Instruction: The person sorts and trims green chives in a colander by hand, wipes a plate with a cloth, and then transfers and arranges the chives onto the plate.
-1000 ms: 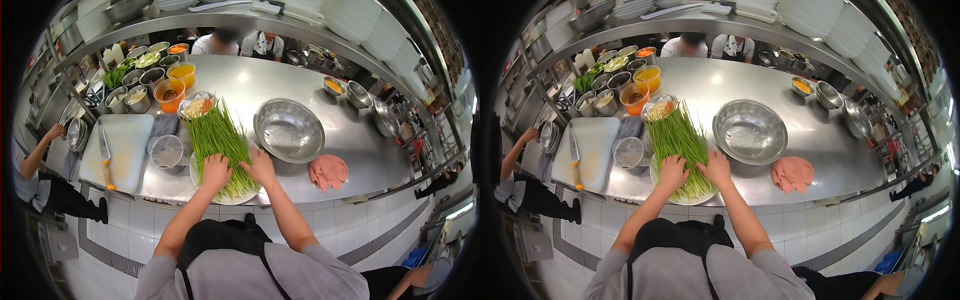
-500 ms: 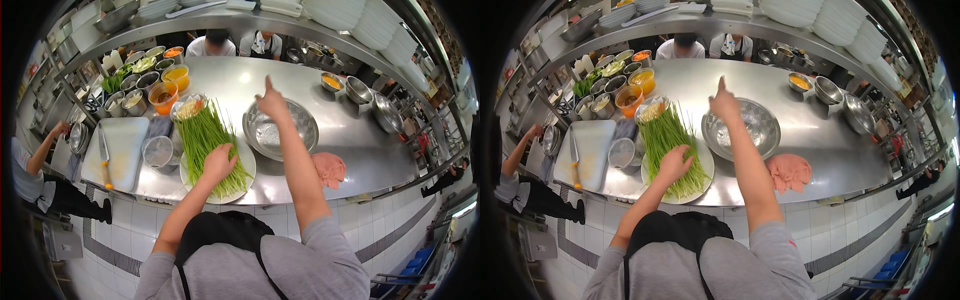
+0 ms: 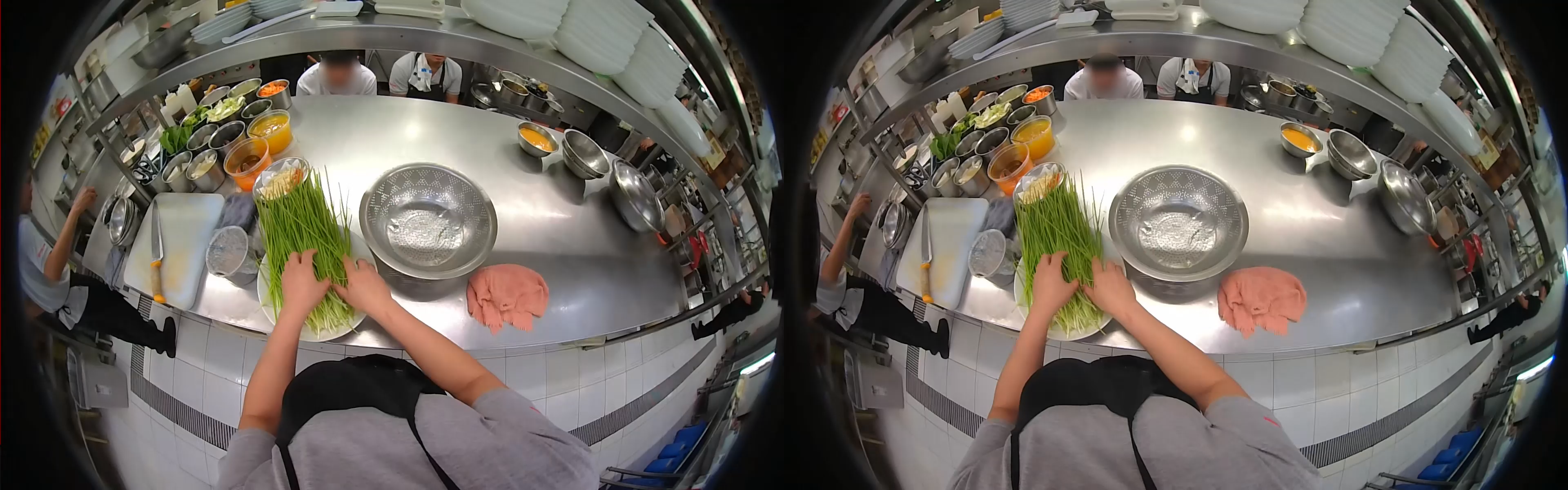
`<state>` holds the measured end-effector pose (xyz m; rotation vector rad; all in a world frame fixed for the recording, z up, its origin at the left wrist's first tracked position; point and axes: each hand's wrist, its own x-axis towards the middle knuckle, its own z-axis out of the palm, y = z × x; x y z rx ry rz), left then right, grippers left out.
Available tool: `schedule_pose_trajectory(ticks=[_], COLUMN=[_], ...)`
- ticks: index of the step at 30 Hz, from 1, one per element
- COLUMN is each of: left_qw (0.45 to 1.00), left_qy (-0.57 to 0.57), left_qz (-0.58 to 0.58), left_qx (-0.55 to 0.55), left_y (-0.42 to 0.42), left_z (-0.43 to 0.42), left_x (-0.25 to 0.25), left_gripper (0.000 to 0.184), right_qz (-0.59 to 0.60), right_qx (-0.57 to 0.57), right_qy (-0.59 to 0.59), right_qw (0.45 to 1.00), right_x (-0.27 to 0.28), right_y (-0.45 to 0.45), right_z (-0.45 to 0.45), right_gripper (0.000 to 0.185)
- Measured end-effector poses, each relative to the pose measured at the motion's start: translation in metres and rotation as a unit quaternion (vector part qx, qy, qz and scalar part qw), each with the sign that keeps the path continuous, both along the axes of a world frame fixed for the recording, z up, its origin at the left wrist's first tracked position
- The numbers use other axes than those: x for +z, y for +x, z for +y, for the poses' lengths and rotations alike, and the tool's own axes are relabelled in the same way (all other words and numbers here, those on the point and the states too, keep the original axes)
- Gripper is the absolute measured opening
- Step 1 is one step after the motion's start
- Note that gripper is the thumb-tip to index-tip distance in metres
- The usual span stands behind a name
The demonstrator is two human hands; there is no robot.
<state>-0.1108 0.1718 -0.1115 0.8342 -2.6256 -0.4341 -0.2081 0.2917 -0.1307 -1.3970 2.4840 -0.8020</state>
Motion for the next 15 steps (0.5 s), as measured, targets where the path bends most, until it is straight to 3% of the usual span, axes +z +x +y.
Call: schedule_pose_trajectory(ticks=[8, 13, 15], left_qw=[0.996, 0.996, 0.995], left_qy=[0.087, -0.003, 0.017], left_qz=[0.024, 0.093, 0.097], left_qx=[-0.003, -0.006, -0.007], left_y=[0.013, 0.018, 0.028], left_z=[-0.01, -0.01, -0.021], left_x=[-0.006, 0.003, -0.001], left_gripper=[0.059, 0.053, 0.053], right_qz=[-0.092, -0.107, -0.118], right_qx=[-0.021, -0.021, -0.024], right_qy=[-0.062, -0.031, -0.017], right_qw=[0.994, 0.994, 0.993], right_x=[-0.005, -0.005, -0.009], right_y=[0.001, -0.011, -0.016], right_z=[-0.01, -0.013, -0.008], right_gripper=[0.068, 0.069, 0.07])
